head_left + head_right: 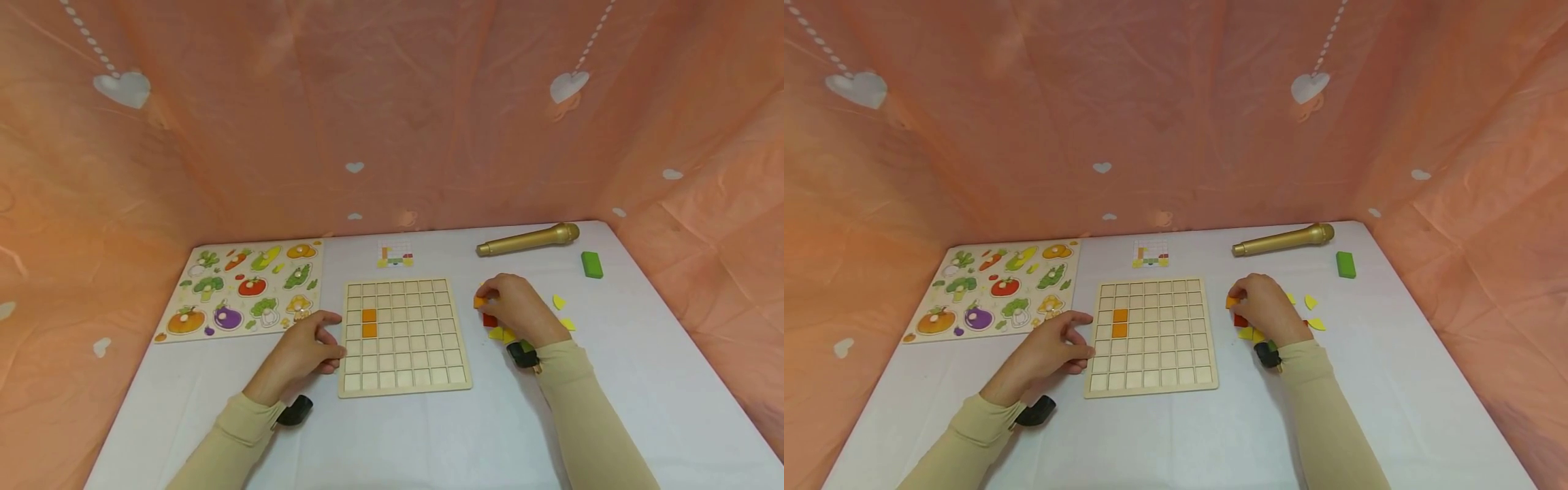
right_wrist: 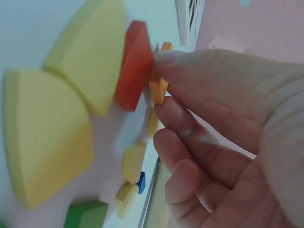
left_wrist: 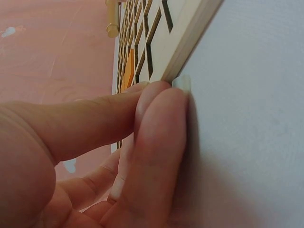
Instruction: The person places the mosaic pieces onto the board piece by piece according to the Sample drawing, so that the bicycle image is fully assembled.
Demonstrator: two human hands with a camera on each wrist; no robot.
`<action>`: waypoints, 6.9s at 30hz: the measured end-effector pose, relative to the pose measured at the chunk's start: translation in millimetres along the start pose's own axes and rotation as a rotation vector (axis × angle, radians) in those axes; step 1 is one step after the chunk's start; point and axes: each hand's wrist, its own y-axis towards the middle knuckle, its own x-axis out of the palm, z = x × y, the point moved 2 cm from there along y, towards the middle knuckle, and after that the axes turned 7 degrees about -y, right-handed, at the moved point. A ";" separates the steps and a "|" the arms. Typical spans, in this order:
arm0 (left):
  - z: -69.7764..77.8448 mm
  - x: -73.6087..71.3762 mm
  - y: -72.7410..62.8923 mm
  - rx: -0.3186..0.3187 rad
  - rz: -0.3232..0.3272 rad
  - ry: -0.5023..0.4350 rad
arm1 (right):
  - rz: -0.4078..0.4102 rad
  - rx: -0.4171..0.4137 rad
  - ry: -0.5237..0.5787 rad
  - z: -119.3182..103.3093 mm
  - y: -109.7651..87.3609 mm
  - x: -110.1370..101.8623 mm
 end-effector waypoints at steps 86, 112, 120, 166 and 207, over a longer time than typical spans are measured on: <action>1.6 -1.5 3.5 -0.027 -0.008 0.028 | 0.061 -0.521 -0.207 -164.8 -18.3 90.0; 1.1 -1.2 6.5 -0.031 -0.004 0.049 | 0.053 -0.521 -0.175 -162.7 -18.0 80.9; 0.8 -1.2 4.6 -0.040 0.003 0.041 | 0.039 -0.443 -0.113 -146.4 -16.3 67.1; 1.2 -1.6 5.0 -0.034 -0.006 0.037 | 0.116 -0.125 -0.185 34.5 -79.0 -7.1; -1.8 0.0 3.8 -0.019 0.001 0.019 | 0.122 -0.128 -0.222 43.3 -117.7 2.0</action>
